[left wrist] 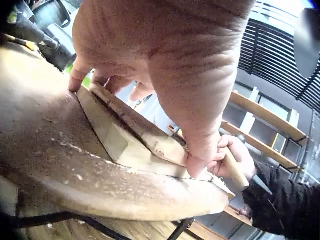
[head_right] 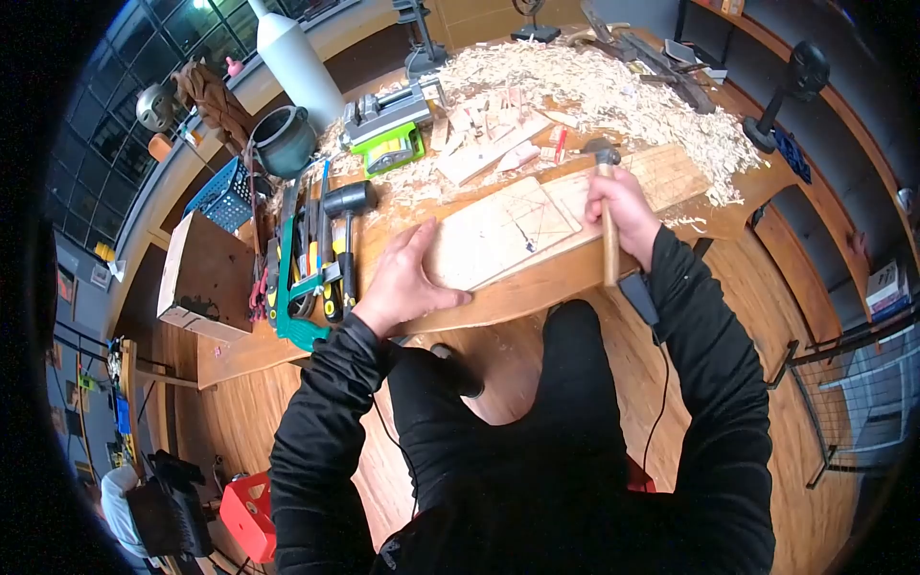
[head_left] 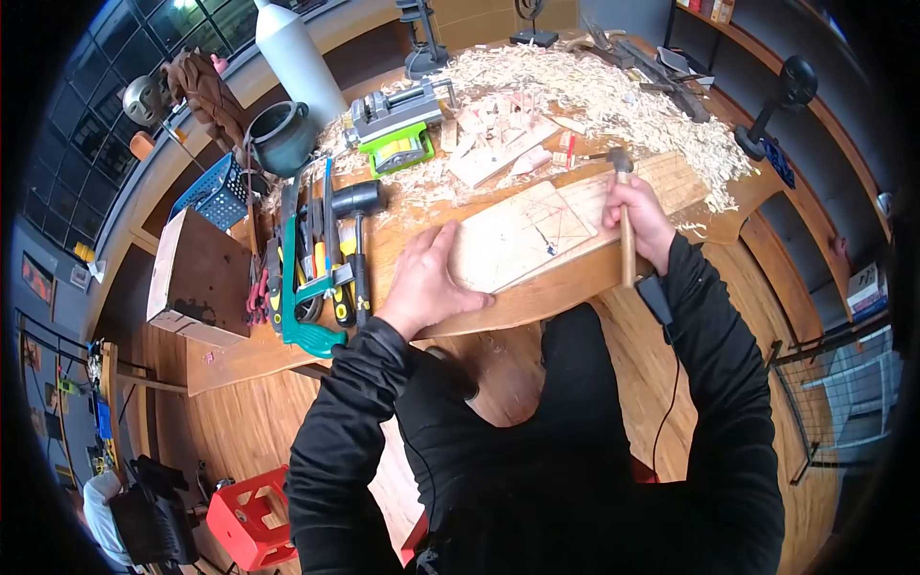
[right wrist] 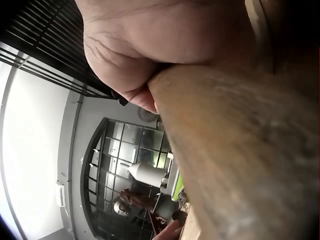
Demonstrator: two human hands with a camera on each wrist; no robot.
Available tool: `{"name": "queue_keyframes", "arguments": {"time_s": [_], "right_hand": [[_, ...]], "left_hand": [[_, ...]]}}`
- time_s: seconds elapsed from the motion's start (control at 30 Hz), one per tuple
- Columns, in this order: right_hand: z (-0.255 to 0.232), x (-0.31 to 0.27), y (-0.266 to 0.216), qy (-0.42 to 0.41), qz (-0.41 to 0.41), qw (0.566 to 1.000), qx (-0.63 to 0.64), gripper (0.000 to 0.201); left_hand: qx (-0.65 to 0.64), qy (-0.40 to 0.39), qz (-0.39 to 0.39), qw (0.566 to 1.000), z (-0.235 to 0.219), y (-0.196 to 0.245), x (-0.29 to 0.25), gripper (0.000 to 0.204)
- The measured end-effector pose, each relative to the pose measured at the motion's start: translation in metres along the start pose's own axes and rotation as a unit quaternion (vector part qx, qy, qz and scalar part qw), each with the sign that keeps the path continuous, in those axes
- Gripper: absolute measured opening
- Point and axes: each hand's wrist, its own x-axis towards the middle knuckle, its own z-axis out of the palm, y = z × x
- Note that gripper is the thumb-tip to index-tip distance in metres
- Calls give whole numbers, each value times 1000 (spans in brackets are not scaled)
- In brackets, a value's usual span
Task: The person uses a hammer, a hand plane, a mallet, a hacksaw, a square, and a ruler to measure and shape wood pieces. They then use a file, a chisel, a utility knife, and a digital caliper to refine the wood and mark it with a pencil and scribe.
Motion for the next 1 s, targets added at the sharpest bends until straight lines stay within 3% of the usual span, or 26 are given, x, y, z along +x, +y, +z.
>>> {"name": "queue_keyframes", "arguments": {"time_s": [0.17,0.27,0.37,0.7,0.9,0.97,1.0], "right_hand": [[-21,19,-1,-11,41,999,3,12],[-27,19,-2,-26,64,998,15,14],[-33,23,-1,-58,73,995,29,14],[-25,20,1,-119,89,989,-12,13],[-22,21,0,-114,95,988,-35,15],[-21,21,-2,-114,98,988,-27,15],[-21,20,-3,-111,101,989,-16,15]], "left_hand": [[-5,-48,-50,998,-6,11,13,104],[40,-52,-22,998,-4,13,16,105],[28,-83,-46,995,-9,15,23,107],[14,-83,-53,995,-9,5,11,110],[66,-86,17,994,-16,18,23,103],[9,-17,63,998,-12,25,48,93],[-21,-49,48,997,-13,31,61,81]]}}
